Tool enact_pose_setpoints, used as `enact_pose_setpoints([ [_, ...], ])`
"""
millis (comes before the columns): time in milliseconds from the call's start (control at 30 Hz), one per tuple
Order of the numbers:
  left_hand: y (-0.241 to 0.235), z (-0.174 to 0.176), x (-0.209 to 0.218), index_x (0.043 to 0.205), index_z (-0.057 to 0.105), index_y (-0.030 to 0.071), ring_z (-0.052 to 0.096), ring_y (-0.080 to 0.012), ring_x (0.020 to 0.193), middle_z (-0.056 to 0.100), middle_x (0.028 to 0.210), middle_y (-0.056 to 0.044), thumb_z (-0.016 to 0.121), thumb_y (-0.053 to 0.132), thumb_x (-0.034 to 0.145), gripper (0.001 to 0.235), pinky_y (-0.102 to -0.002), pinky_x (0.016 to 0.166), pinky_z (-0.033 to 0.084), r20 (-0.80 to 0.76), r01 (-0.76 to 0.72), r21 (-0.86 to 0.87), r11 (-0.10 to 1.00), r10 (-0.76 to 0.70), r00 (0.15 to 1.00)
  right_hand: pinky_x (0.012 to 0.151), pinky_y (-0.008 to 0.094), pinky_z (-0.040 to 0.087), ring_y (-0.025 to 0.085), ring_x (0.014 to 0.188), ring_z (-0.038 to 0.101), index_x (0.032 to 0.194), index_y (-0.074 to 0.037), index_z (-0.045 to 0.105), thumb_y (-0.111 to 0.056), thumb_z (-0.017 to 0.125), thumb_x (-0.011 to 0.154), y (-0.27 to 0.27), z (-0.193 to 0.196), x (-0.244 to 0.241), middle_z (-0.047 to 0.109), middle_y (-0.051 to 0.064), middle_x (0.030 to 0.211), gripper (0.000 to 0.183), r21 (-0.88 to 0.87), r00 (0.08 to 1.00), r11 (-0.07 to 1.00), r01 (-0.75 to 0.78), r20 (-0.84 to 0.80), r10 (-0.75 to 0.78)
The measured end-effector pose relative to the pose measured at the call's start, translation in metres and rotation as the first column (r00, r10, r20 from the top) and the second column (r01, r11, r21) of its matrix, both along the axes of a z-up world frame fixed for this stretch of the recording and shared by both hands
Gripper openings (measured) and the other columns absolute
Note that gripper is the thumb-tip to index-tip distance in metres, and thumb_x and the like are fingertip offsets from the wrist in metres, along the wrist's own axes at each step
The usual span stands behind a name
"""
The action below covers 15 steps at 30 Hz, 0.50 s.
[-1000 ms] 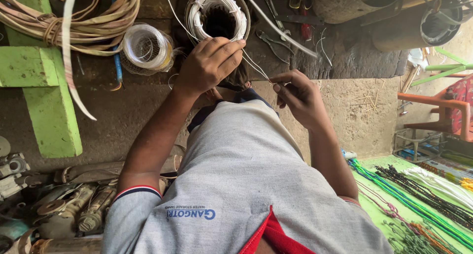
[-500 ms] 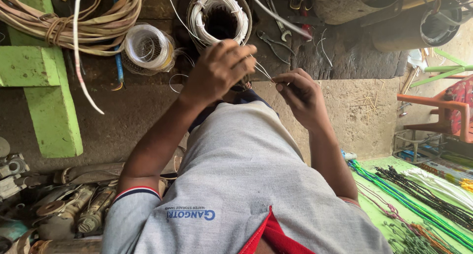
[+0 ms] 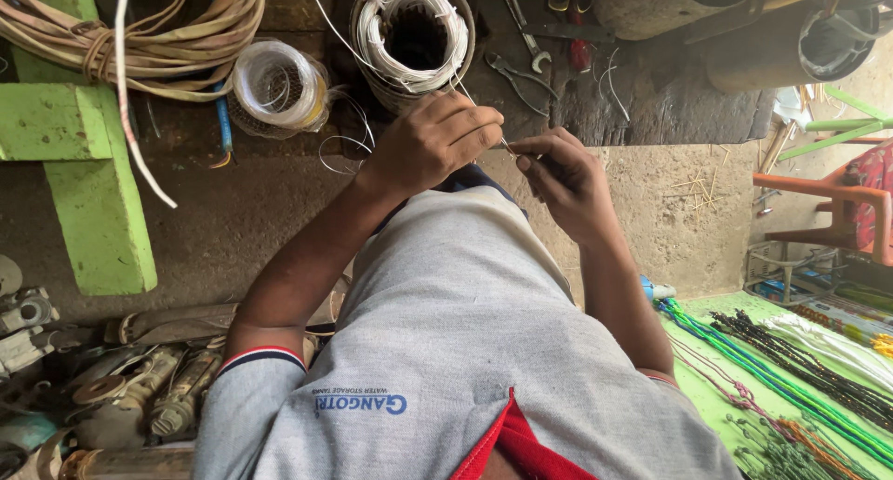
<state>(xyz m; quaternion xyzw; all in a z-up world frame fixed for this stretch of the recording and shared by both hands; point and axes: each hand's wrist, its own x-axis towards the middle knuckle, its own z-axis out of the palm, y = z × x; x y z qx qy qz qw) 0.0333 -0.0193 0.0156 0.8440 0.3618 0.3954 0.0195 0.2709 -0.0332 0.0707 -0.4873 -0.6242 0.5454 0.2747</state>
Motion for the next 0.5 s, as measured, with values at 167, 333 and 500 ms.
enact_pose_setpoints([
  [167,0.0,0.003,0.0,0.111,0.074,0.012,0.065,-0.0167,0.106,0.071,0.117,0.001,0.076,0.016,0.095,0.016,-0.035,0.092,0.056,-0.003,0.014,-0.01,1.0,-0.014,1.0,0.062,0.021,0.048,0.003,0.075,0.057,0.114,-0.002,0.072,-0.003,0.066,0.103,0.001,-0.001,0.002,0.059,0.0,0.098,0.013,-0.003,1.0,1.0,-0.005,0.012,0.005],
  [333,0.003,-0.002,0.004,0.108,0.073,0.014,0.067,-0.0162,0.102,0.07,0.112,0.002,0.076,0.015,0.095,0.013,-0.032,0.087,0.06,0.001,-0.007,-0.021,1.0,0.007,1.0,0.072,0.023,0.049,0.006,0.088,0.058,0.114,-0.002,0.073,-0.003,0.068,0.102,0.005,0.0,0.004,0.061,0.002,0.101,0.013,0.046,0.998,0.997,-0.06,0.025,0.059],
  [500,0.018,-0.007,-0.002,0.108,0.072,0.014,0.068,-0.015,0.097,0.071,0.105,-0.002,0.075,0.025,0.099,0.015,-0.029,0.08,0.063,-0.074,-0.077,-0.019,0.997,0.076,0.994,0.071,0.022,0.049,0.005,0.088,0.058,0.113,-0.003,0.073,-0.006,0.068,0.101,0.004,0.001,0.002,0.063,0.001,0.102,0.013,0.054,0.997,0.995,-0.081,0.013,0.08],
])
